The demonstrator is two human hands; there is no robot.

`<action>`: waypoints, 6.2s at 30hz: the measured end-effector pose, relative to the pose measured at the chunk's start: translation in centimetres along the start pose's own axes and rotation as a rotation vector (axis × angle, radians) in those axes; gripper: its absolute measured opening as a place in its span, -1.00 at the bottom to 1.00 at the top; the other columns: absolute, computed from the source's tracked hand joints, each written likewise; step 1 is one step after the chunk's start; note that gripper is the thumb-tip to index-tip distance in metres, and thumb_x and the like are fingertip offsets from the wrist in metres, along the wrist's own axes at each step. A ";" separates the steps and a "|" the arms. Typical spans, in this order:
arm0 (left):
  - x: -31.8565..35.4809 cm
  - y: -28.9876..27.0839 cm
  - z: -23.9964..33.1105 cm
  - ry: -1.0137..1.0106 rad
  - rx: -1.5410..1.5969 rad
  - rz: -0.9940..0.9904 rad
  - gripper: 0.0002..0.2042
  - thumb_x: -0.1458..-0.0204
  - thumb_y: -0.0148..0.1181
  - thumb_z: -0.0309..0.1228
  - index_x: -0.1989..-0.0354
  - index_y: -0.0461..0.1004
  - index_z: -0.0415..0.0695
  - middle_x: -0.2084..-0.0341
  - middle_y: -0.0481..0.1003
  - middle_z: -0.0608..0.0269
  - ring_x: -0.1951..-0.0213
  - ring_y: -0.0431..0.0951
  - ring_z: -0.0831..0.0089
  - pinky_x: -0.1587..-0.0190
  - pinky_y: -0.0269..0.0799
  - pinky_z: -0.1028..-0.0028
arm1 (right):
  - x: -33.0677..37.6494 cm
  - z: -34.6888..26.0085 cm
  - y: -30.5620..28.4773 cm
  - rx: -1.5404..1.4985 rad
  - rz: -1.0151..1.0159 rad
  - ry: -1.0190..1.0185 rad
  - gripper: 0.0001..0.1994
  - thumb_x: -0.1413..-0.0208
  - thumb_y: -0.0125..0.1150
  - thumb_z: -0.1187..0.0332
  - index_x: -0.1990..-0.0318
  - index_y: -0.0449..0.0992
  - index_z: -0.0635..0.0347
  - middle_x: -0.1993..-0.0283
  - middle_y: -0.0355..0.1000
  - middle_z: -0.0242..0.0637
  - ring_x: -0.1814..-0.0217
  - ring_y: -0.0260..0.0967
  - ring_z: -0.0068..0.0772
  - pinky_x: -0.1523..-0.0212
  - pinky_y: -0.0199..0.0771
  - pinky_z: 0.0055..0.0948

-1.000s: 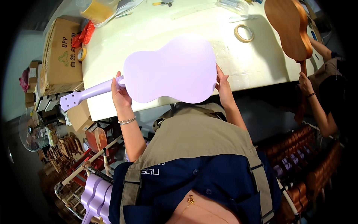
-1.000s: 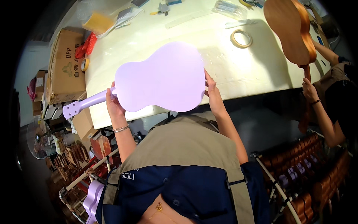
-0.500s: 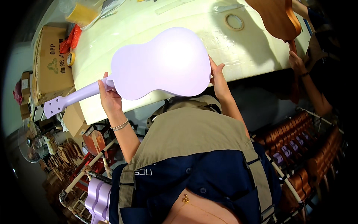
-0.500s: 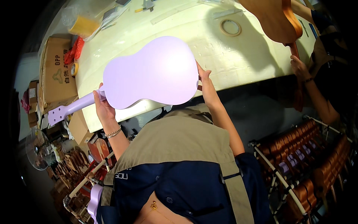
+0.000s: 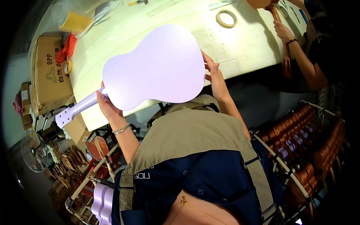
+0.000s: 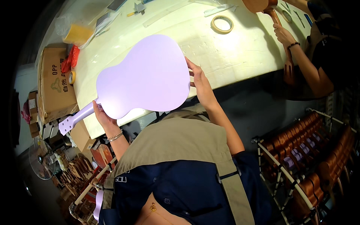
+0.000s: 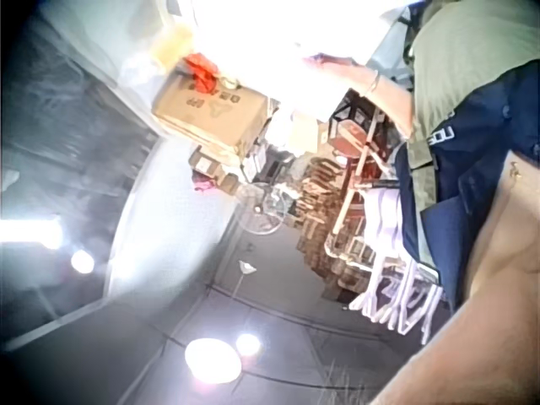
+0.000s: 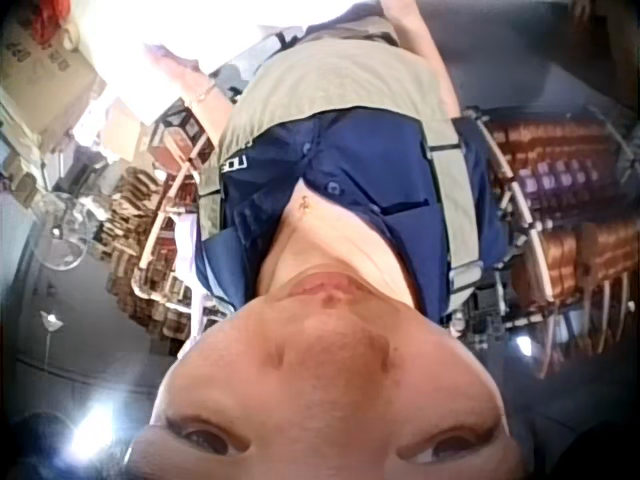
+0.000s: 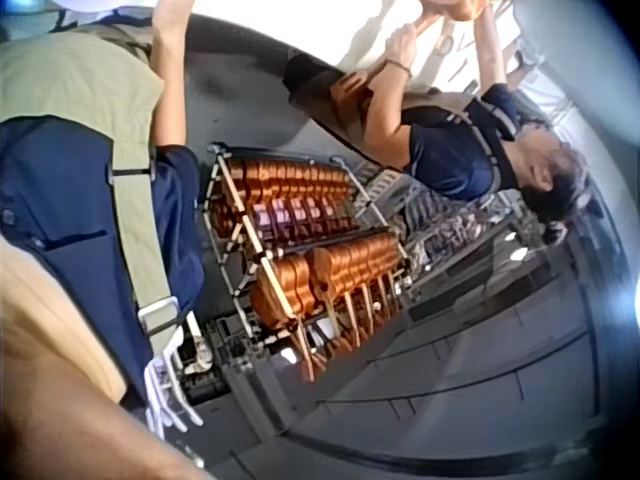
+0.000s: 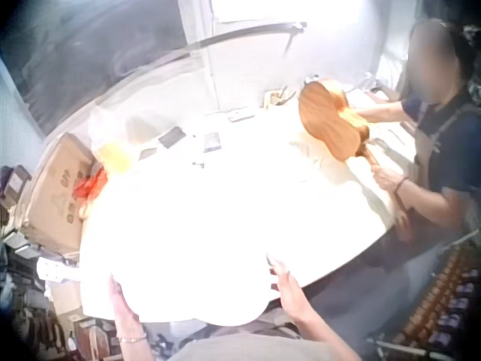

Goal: The person assembles light purple ukuleles in a workshop setting. They pick up unfinished ukulele bodies from a rack, apply masking tape to the soundhole and neck, and then place the finished units back on the rack. The process is repeated for multiple instruments.

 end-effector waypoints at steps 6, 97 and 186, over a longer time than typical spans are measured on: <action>0.2 0.5 -0.8 0.013 0.013 -0.113 -0.50 -0.11 -0.14 -0.12 -0.08 0.19 -0.27 0.01 0.31 0.03 -0.01 0.35 0.25 -0.05 0.31 0.28 | -2.2 1.2 -0.1 -0.228 0.078 0.171 -0.35 -0.19 -0.39 -0.10 -0.13 0.19 0.34 -0.10 0.23 -0.15 -0.10 0.17 -0.37 -0.03 0.19 -0.48; 8.0 13.0 4.5 0.400 -0.107 -0.663 -0.51 -0.06 -0.04 -0.05 0.01 0.14 -0.19 0.29 0.42 0.10 0.06 0.42 0.18 0.03 0.33 0.28 | -3.0 6.9 -3.5 -0.467 -0.196 0.220 -0.51 -0.21 -0.34 0.05 -0.03 0.26 0.29 0.06 0.33 -0.23 0.06 0.28 -0.41 0.04 0.30 -0.43; 9.2 21.7 10.8 1.119 -0.803 -0.259 -0.79 0.30 0.39 -0.38 0.40 0.58 0.03 -0.04 0.01 0.18 -0.01 0.05 0.38 0.09 0.14 0.52 | -2.0 -22.4 10.7 0.454 -0.190 -1.230 -0.56 0.10 0.15 0.53 -0.02 0.28 0.17 0.51 0.35 -0.37 0.51 0.30 -0.32 0.39 0.30 -0.39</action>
Point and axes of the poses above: each hand's wrist, its own x-axis away from the middle knuckle, its own y-axis out of the palm, z = x × y, the point moved 7 cm from there along -x, towards the middle knuckle
